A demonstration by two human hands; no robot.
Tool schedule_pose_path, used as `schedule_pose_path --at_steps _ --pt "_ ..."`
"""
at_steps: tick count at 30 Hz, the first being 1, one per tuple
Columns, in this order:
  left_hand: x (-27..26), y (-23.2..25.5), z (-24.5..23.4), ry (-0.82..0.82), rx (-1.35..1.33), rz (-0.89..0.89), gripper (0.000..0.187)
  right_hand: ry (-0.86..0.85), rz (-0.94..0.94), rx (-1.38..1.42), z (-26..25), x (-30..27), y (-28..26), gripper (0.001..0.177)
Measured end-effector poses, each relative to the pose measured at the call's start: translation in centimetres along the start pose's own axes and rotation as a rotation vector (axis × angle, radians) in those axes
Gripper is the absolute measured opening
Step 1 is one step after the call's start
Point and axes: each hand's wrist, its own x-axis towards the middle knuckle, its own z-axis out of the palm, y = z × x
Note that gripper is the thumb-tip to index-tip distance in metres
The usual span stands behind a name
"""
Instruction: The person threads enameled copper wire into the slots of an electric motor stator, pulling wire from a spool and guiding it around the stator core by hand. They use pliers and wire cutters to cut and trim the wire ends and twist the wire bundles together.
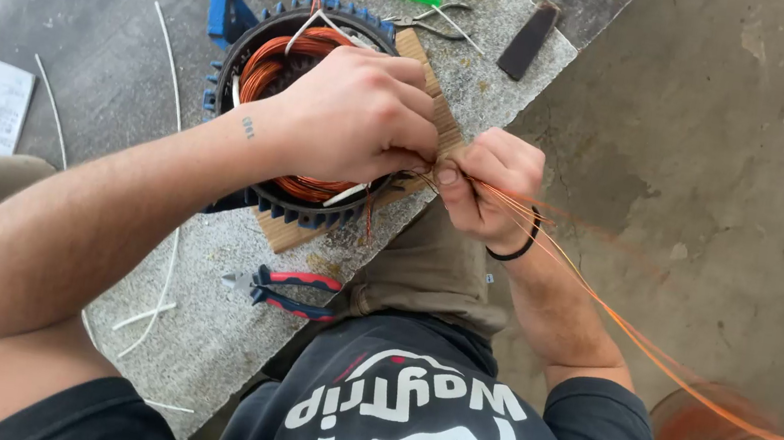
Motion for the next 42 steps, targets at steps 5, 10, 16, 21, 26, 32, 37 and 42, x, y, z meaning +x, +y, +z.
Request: schedule_pose_path --at_steps 5,10,16,21,26,32,37,42 --pt "0.2 0.1 0.1 -0.016 0.046 0.022 0.014 0.032 -0.149 -0.118 -1.0 -1.6 0.6 0.019" --pt "-0.2 0.3 0.0 -0.048 0.051 -0.017 0.014 0.071 -0.245 -0.16 -2.6 -2.5 -0.1 0.023" --pt "-0.5 0.2 0.2 -0.03 0.04 -0.006 0.014 0.101 -0.356 -0.196 -5.5 -4.5 -2.0 0.025" --pt "-0.3 0.7 0.1 -0.024 0.047 0.039 0.016 0.023 -0.333 -0.22 -6.5 -5.8 -2.9 0.024" --pt "1.8 2.2 0.2 -0.136 -0.058 0.06 0.012 -0.008 -0.337 -0.19 -6.5 -5.5 -3.6 0.02" --pt "4.1 4.8 1.2 -0.242 0.0 0.063 0.014 0.002 -0.342 -0.183 -6.5 -5.6 -3.4 0.015" --pt "5.3 9.6 4.2 -0.199 0.17 -0.008 0.008 0.054 -0.315 -0.167 -6.6 -6.4 -2.2 0.014" --pt "4.2 15.2 8.6 0.082 0.356 -0.171 0.016 0.023 -0.356 -0.034 -7.4 -7.8 -1.4 0.02"
